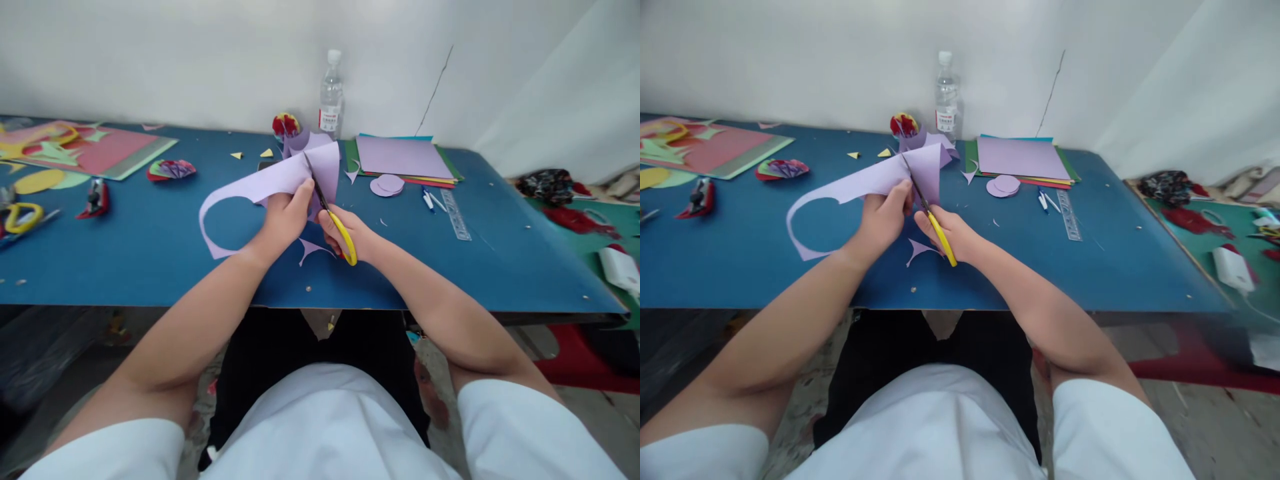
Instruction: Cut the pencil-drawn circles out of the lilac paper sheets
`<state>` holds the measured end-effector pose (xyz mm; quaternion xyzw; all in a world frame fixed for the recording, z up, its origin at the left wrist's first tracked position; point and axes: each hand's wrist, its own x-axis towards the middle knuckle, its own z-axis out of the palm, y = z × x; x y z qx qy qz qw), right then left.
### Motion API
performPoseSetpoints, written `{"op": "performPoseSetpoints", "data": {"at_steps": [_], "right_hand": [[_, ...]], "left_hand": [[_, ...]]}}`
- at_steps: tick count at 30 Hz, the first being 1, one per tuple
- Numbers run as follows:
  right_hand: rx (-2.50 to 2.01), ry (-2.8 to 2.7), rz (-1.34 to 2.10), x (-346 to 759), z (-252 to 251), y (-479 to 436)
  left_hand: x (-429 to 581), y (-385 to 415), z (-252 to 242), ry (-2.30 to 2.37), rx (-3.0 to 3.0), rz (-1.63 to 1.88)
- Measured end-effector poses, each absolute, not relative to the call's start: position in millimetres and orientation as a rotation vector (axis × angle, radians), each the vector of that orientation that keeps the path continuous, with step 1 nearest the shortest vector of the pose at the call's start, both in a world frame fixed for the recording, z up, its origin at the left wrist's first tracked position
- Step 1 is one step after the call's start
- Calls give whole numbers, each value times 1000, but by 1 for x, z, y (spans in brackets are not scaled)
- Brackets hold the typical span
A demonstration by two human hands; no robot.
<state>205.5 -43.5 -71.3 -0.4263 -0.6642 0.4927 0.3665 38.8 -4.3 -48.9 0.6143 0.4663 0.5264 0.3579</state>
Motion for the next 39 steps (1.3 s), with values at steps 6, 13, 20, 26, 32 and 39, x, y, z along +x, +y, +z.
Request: {"op": "performPoseSetpoints", "data": {"at_steps": [6, 13, 20, 26, 32, 39], "right_hand": [[-1076, -1689, 1264, 206, -73, -42], [-1084, -1705, 1270, 206, -71, -42], [-1083, -1715, 1263, 205, -72, -43], [-1068, -1711, 1281, 205, -71, -43], [-1033, -1706, 1321, 204, -69, -45], [-1111, -1797, 1221, 207, -68, -45]], "left_hand": [[40, -5, -40, 1139, 1504, 1314], [36, 1, -46, 1069, 1464, 1379], [37, 10, -55, 975, 1494, 1476], [36, 13, -57, 985, 1528, 1463], [37, 16, -61, 965, 1526, 1480], [36, 6, -53, 1175, 1509, 1373]]}}
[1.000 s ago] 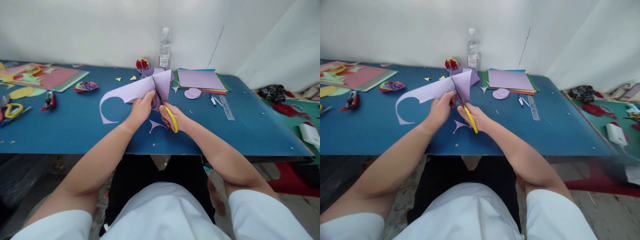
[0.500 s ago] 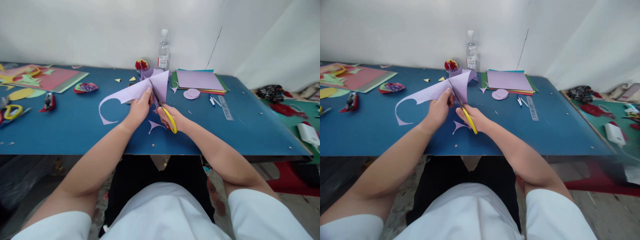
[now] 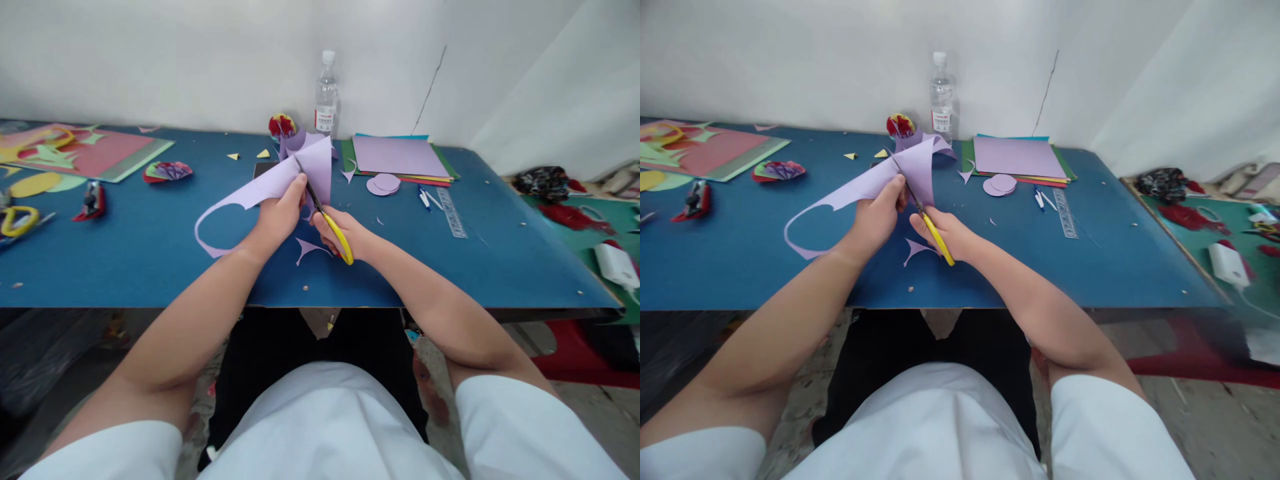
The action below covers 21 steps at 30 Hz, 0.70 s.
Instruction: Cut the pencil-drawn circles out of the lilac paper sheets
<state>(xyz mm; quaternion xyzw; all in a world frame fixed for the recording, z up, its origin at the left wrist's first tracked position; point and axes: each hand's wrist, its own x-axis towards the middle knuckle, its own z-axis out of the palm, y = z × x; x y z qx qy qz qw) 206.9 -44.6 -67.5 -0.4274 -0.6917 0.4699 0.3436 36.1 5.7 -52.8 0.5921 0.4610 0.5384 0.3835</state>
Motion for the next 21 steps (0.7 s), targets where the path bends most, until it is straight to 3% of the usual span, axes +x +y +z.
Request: {"op": "performPoseSetpoints", "data": {"at_steps": [21], "right_hand": [[-1159, -1882, 1109, 209, -66, -43]], "left_hand": [[33, -3, -43, 1376, 1493, 1268]]}}
